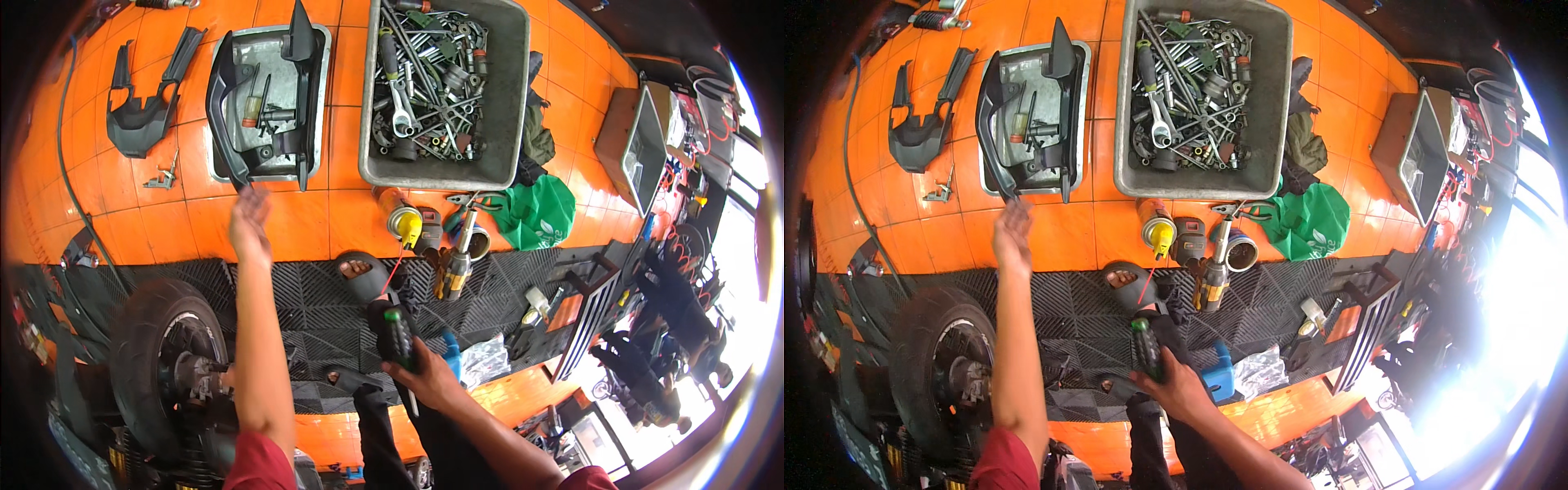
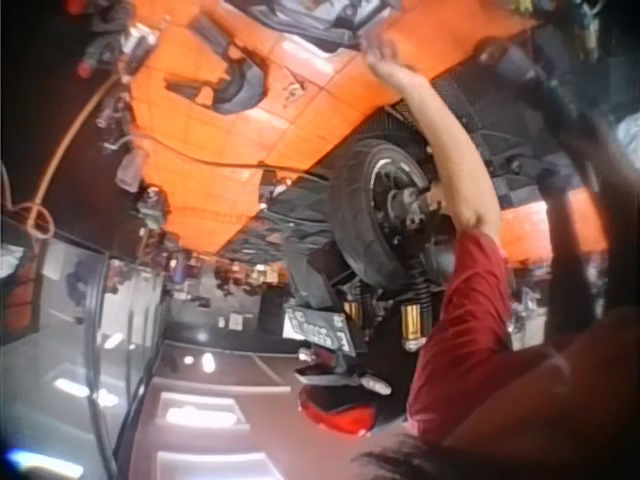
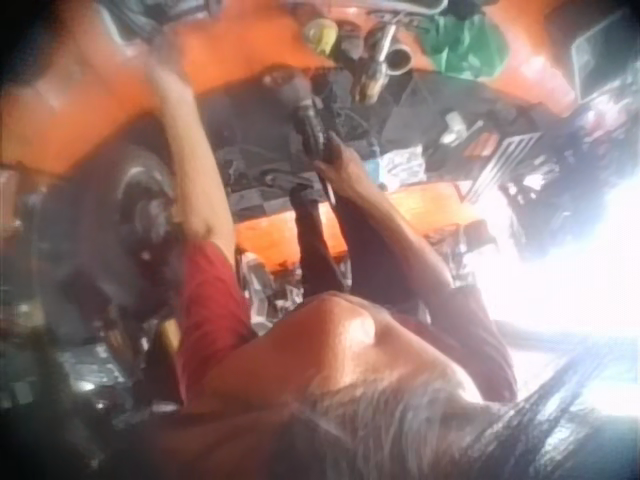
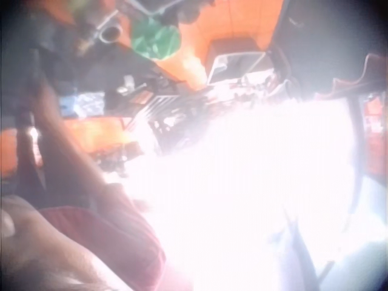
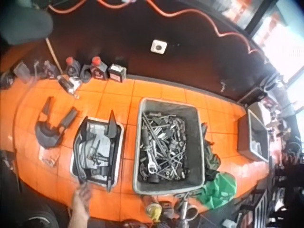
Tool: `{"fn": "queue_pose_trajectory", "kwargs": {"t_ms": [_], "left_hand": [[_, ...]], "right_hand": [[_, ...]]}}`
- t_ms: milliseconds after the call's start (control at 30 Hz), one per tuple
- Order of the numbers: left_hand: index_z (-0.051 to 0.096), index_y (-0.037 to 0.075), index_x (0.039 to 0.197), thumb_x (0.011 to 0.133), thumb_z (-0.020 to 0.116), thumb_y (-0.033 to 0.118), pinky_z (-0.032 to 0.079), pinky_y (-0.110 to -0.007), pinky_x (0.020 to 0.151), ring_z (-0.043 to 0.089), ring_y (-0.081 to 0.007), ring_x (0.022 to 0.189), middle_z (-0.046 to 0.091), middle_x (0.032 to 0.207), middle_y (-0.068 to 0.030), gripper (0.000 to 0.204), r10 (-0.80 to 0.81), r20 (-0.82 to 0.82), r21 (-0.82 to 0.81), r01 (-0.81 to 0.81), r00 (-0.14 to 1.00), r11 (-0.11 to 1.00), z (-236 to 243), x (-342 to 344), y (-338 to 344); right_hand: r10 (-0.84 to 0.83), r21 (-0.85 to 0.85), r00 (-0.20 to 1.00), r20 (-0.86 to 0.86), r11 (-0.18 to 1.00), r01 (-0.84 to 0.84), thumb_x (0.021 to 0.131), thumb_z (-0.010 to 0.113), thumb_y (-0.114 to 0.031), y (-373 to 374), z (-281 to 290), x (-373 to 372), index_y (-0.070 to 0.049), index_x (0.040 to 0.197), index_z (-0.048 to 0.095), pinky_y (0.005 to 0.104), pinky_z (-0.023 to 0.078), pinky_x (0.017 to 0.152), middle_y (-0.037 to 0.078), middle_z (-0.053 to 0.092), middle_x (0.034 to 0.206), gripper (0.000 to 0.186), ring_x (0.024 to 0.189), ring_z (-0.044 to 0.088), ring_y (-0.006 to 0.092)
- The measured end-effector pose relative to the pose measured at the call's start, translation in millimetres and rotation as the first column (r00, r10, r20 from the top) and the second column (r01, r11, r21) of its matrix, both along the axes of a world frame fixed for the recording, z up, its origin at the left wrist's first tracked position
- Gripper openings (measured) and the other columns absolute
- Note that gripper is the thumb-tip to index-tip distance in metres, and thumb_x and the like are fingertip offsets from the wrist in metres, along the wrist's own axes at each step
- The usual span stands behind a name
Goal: The person uses an impact driver to remove screws from the inner storage compartment of a motorcycle, then uses a screwdriver to loosen connections on the battery and manipulate internal wiring.
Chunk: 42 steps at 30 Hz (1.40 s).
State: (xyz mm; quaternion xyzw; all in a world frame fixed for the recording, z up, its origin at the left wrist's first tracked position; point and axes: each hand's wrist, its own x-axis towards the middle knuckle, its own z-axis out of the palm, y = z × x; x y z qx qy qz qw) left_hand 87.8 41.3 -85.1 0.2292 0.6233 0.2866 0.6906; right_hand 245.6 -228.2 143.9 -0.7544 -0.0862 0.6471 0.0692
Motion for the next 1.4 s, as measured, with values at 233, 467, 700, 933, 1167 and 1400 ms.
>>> {"fn": "queue_pose_trajectory", "kwargs": {"t_ms": [233,467,700,933,1167,1400], "left_hand": [[0.051,0.004,0.125,0.094,0.059,0.038,0.051,-0.036,0.083,0.066,-0.0236,0.098,0.066,0.110,-0.0137,0.047,-0.401,0.315,-0.395,0.503,0.860,0.769,120,10,-129],[0.047,0.006,0.110,0.089,0.066,0.021,0.042,-0.025,0.046,0.055,-0.0113,0.056,0.052,0.074,-0.0009,0.032,-0.504,-0.206,-0.304,0.435,0.839,0.848,86,16,-82],[0.049,0.002,0.130,0.091,0.059,0.020,0.050,-0.039,0.065,0.065,-0.0250,0.073,0.063,0.088,-0.0148,0.044,-0.786,-0.474,0.097,0.910,0.398,0.402,67,155,-6],[0.042,0.001,0.141,0.087,0.063,0.015,0.044,-0.043,0.103,0.055,-0.0375,0.119,0.052,0.134,-0.0206,0.060,-0.667,-0.729,0.112,0.988,0.152,0.104,18,218,-17],[0.056,0.003,0.126,0.089,0.064,0.017,0.047,-0.041,0.097,0.057,-0.0362,0.115,0.058,0.124,-0.0186,0.040,-0.567,-0.789,0.310,0.950,0.239,-0.031,46,215,-70],[0.058,-0.004,0.103,0.091,0.065,0.031,0.050,-0.049,0.081,0.066,-0.0414,0.092,0.068,0.096,-0.0249,0.038,-0.918,-0.360,-0.004,0.984,0.165,0.178,79,245,-171]], "right_hand": [[0.068,0.451,0.982,0.178,0.881,-0.143,0.085,0.071,-0.029,47,-43,-32,-0.001,0.133,0.044,0.0470,0.051,0.083,0.024,0.063,0.111,0.061,0.100,0.063,0.0423],[-0.285,0.397,0.953,0.108,0.891,0.221,0.088,0.069,-0.007,2,-40,-14,-0.005,0.117,0.061,0.0281,0.050,0.071,0.006,0.065,0.094,0.030,0.081,0.061,0.0115],[-0.445,0.339,0.672,0.592,0.894,0.293,0.092,0.059,-0.001,-97,-95,54,0.001,0.114,0.059,0.0316,0.049,0.083,0.012,0.065,0.097,0.023,0.090,0.063,0.0195],[-0.406,0.305,0.809,0.425,0.906,0.294,0.090,0.056,-0.001,-105,-145,73,0.002,0.125,0.055,0.0327,0.046,0.096,0.017,0.062,0.123,0.035,0.110,0.061,0.0231],[-0.783,0.436,0.619,0.062,0.579,0.689,0.086,0.071,-0.014,-84,-134,89,0.000,0.145,0.035,0.0362,0.041,0.106,0.015,0.054,0.135,0.069,0.126,0.050,0.0220],[-0.451,0.307,0.780,0.434,0.888,0.343,0.077,0.078,-0.023,-47,-139,68,0.002,0.140,0.033,0.0430,0.048,0.096,0.027,0.057,0.125,0.081,0.114,0.060,0.0404]]}}
